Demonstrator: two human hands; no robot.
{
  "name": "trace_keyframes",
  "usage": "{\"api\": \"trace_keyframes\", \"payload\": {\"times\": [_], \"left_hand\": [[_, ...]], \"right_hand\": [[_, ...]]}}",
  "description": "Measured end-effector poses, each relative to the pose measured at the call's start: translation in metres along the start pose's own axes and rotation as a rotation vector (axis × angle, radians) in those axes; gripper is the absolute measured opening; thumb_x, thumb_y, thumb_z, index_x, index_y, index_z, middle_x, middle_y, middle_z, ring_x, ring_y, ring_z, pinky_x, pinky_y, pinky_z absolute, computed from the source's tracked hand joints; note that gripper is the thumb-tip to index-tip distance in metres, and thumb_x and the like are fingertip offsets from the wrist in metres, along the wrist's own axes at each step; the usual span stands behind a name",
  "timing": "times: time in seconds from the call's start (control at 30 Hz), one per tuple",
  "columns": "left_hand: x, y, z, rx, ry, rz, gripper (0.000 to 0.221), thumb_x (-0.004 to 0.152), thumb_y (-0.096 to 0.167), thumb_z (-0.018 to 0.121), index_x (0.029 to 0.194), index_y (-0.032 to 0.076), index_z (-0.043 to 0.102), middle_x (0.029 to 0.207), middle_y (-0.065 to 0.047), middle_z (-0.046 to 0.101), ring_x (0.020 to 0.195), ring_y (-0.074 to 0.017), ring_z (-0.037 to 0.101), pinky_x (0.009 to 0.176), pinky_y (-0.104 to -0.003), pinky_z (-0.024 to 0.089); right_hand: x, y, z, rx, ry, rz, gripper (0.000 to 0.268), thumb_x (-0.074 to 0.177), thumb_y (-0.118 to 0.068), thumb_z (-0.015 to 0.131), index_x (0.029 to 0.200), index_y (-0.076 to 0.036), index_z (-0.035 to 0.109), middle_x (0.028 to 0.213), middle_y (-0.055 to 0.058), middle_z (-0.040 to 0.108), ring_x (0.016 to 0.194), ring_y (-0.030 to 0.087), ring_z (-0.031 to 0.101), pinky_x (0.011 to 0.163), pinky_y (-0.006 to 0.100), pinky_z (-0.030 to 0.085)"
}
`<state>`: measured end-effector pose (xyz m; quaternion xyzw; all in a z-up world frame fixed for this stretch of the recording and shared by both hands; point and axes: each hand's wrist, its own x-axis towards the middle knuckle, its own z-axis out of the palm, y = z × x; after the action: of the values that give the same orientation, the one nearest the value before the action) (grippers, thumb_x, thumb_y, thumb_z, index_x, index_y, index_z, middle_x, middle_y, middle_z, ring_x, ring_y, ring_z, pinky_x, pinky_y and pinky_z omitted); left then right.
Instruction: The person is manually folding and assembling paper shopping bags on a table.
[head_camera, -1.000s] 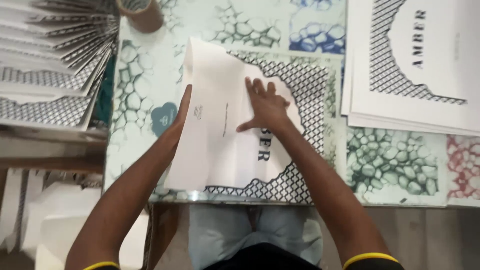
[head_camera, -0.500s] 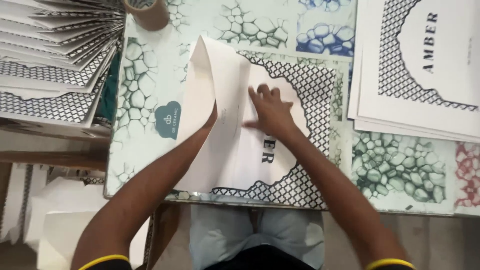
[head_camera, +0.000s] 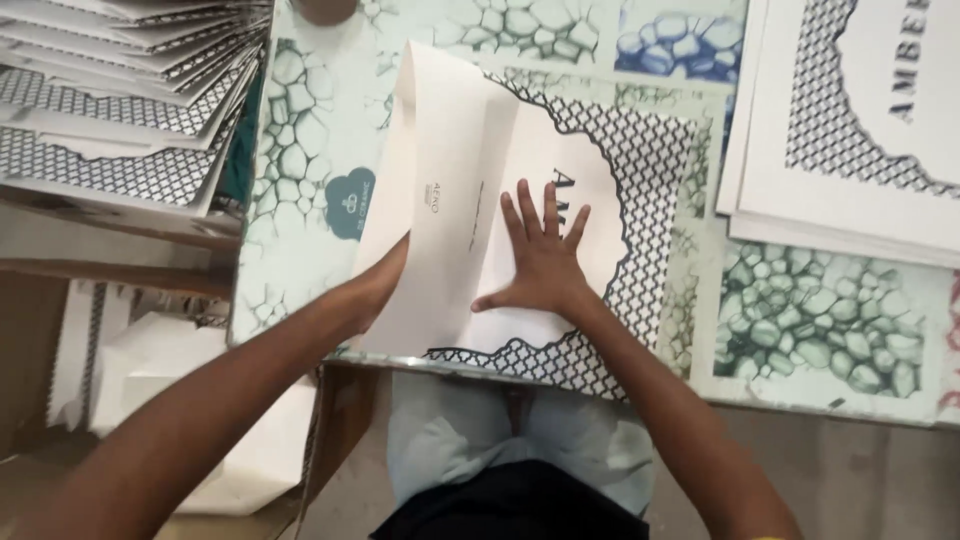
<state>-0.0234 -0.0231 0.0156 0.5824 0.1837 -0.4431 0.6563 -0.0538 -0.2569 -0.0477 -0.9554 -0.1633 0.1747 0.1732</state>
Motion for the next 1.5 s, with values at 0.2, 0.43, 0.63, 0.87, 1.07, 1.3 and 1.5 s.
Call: {"api": "trace_keyframes", "payload": {"times": [0.2,0.43,0.63,0.87,1.07,1.3,1.5], "left_hand": [[0.007,-0.025,0.063,0.214,-0.107,-0.219,0.085,0.090,0.073,0.012,0.164,0.033,0.007,0.172,-0.013,0.006,0.153,-0.0453,0.017,0.121,-0.058,0.019],[0.002,-0.010,0.169,0.534,0.255,-0.425,0.094,0.093,0.073,0.030,0.166,0.030,-0.010,0.167,-0.026,-0.004,0.151,-0.0527,0.011,0.119,-0.067,0.022],[0.004,-0.019,0.175,0.551,0.209,-0.340,0.103,0.093,0.076,0.031,0.164,0.022,-0.020,0.163,-0.033,0.000,0.147,-0.0556,0.017,0.117,-0.068,0.023],[0.007,-0.021,0.149,0.896,0.273,-0.087,0.091,0.094,0.070,0.044,0.162,0.022,0.005,0.168,-0.025,-0.001,0.150,-0.0556,0.010,0.115,-0.076,0.015],[-0.040,-0.004,0.059,1.095,0.480,0.475,0.113,0.078,0.037,0.083,0.163,0.013,0.013,0.158,-0.029,0.031,0.146,-0.0469,0.030,0.110,-0.069,0.032],[-0.025,-0.086,-0.050,1.191,-0.134,0.774,0.110,0.094,0.025,0.090,0.162,-0.001,0.007,0.151,-0.046,0.039,0.129,-0.0619,0.047,0.105,-0.061,0.042],[0.012,0.117,-0.013,0.954,-0.020,0.808,0.082,0.092,0.034,0.077,0.160,0.015,0.036,0.163,-0.017,0.042,0.145,-0.0341,0.050,0.117,-0.048,0.042]], "right_hand": [[-0.010,-0.003,-0.003,-0.015,0.049,-0.027,0.157,0.042,-0.085,0.078,0.159,-0.001,0.014,0.171,0.019,0.003,0.156,0.049,-0.005,0.107,0.081,-0.014],[-0.016,0.040,-0.051,0.113,0.688,-0.367,0.093,0.078,-0.055,0.062,0.156,-0.020,0.026,0.163,0.014,0.033,0.142,0.039,0.033,0.104,0.065,0.021],[0.037,0.043,-0.168,0.993,0.248,0.129,0.060,0.095,-0.019,0.058,0.152,-0.014,0.041,0.153,0.013,0.050,0.129,0.025,0.060,0.083,0.045,0.062],[0.111,0.076,-0.158,0.027,0.295,-0.136,0.032,0.084,0.007,0.068,0.109,-0.006,0.082,0.100,0.021,0.077,0.091,0.035,0.075,0.085,0.045,0.059],[0.056,0.081,-0.171,0.472,0.139,-0.114,0.026,0.084,0.009,0.068,0.104,-0.004,0.079,0.100,0.013,0.079,0.088,0.022,0.078,0.078,0.036,0.063],[0.024,0.045,-0.161,0.312,0.077,-0.424,0.021,0.083,0.003,0.077,0.103,-0.002,0.078,0.103,0.012,0.078,0.090,0.023,0.076,0.081,0.034,0.062],[0.018,0.044,-0.162,0.368,0.018,-0.327,0.020,0.084,0.006,0.074,0.102,-0.003,0.078,0.101,0.011,0.079,0.092,0.020,0.078,0.081,0.032,0.063]]}}
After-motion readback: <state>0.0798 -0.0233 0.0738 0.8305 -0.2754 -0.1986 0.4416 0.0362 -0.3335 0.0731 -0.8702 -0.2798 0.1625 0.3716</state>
